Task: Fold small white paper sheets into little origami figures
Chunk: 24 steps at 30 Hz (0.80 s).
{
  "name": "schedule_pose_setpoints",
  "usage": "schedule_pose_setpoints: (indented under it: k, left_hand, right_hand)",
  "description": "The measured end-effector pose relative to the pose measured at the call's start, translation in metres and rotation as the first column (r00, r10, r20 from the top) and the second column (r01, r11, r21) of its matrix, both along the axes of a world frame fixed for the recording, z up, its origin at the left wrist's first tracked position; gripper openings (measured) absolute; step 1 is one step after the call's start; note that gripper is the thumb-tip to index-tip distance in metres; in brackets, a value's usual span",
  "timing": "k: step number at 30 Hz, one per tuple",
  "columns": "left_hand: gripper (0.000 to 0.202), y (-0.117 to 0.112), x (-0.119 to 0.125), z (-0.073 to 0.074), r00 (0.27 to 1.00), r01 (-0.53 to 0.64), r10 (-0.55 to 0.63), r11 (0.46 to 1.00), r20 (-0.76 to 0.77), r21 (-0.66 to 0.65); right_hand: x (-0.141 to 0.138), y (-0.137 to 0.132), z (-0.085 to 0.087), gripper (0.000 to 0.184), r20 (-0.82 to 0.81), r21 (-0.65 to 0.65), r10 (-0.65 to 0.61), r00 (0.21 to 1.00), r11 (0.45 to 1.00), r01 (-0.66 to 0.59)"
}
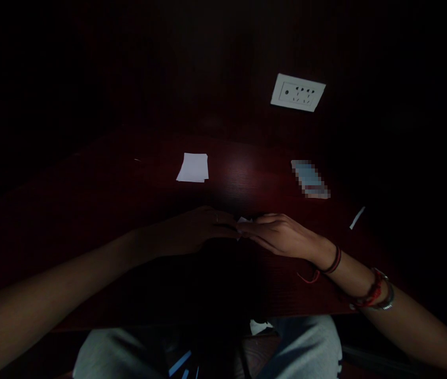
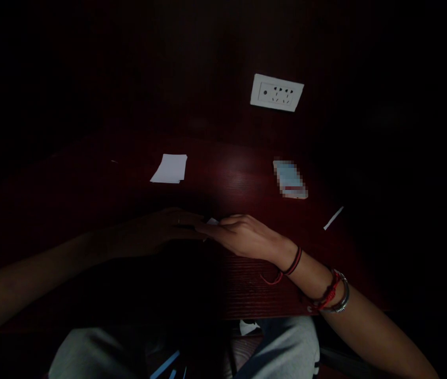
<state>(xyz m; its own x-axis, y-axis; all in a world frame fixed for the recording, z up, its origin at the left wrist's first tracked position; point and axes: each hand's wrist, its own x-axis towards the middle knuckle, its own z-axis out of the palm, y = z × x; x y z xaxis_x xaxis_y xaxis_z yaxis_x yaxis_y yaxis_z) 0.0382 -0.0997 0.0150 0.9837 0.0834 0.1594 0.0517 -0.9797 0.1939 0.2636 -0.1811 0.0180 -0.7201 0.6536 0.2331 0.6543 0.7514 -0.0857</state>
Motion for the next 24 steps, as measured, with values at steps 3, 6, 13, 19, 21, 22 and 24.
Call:
schedule_pose_setpoints:
  k: [3,6,13,19,21,22,24]
  left_hand:
    - [0.057,-0.0003,-0.0006,0.0013,1.000,-0.001,0.001,1.000,-0.008,-0.006]
    - [0.055,-0.0004,-0.0014,0.0024,1.000,0.005,-0.005,1.000,-0.003,-0.014]
    - [0.060,0.0007,-0.0011,0.0006,1.000,0.018,-0.018,1.000,0.004,-0.017]
    - [0.061,0.0005,-0.0020,0.0003,1.000,0.013,-0.013,1.000,0.015,-0.003]
    - [0.062,0.0002,-0.0024,0.0004,1.000,0.012,-0.012,1.000,0.025,-0.003]
    - [0.063,0.0000,-0.0025,0.0004,0.999,0.011,-0.011,1.000,0.032,-0.003]
    - [0.064,-0.0003,-0.0026,0.0005,0.999,0.011,-0.010,1.000,0.044,-0.008]
  right_hand:
    - [0.0000,0.0006,-0.0006,0.034,0.017,-0.006,-0.004,1.000,1.000,0.004]
    - [0.0007,-0.0008,-0.0002,0.028,-0.009,-0.007,-0.011,1.000,1.000,0.011]
    - [0.0031,-0.0049,0.0045,0.020,-0.026,-0.039,-0.037,0.999,0.999,0.036]
    - [0.0065,-0.0049,0.0047,0.019,-0.055,-0.069,-0.052,0.997,0.996,0.049]
    - [0.0073,-0.0049,0.0048,0.018,-0.068,-0.062,-0.052,0.996,0.997,0.048]
    - [0.0076,-0.0049,0.0049,0.017,-0.077,-0.056,-0.051,0.996,0.997,0.047]
    - [0.0084,-0.0049,0.0051,0.016,-0.090,-0.047,-0.046,0.995,0.998,0.042]
